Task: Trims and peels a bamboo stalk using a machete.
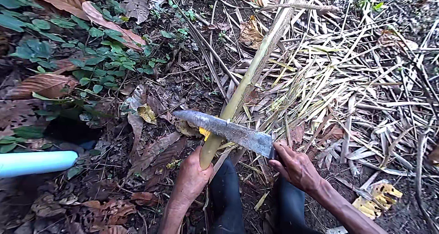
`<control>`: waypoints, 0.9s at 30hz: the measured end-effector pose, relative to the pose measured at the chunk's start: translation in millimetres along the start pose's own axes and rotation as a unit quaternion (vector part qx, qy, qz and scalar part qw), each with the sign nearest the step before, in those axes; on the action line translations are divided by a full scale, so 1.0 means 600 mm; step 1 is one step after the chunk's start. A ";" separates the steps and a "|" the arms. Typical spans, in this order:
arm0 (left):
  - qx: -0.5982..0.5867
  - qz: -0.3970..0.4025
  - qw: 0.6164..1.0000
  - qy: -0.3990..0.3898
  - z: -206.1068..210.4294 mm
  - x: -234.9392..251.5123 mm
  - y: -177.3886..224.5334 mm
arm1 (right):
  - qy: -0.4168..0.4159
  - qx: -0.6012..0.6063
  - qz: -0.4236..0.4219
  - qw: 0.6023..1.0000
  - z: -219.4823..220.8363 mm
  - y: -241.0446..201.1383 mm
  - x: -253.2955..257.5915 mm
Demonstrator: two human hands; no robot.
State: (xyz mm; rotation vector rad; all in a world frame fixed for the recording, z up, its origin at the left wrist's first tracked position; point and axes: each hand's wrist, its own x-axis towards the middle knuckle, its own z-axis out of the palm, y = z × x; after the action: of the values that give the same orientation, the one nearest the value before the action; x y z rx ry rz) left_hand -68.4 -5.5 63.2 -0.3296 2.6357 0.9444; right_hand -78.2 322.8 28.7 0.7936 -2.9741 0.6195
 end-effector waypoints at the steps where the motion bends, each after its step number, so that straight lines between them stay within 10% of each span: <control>1: 0.002 0.002 1.000 0.003 0.001 -0.002 0.001 | -0.004 -0.021 -0.019 1.000 -0.002 -0.001 0.000; 27: 0.019 0.022 0.999 0.019 0.029 -0.016 0.019 | -0.001 -0.040 0.125 0.991 -0.127 0.161 0.102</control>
State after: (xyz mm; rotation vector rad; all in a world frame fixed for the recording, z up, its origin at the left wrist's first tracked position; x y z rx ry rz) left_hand -59.6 15.2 60.5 -0.2834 2.7013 0.9095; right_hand -185.1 398.9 69.2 0.4197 -3.1037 0.4982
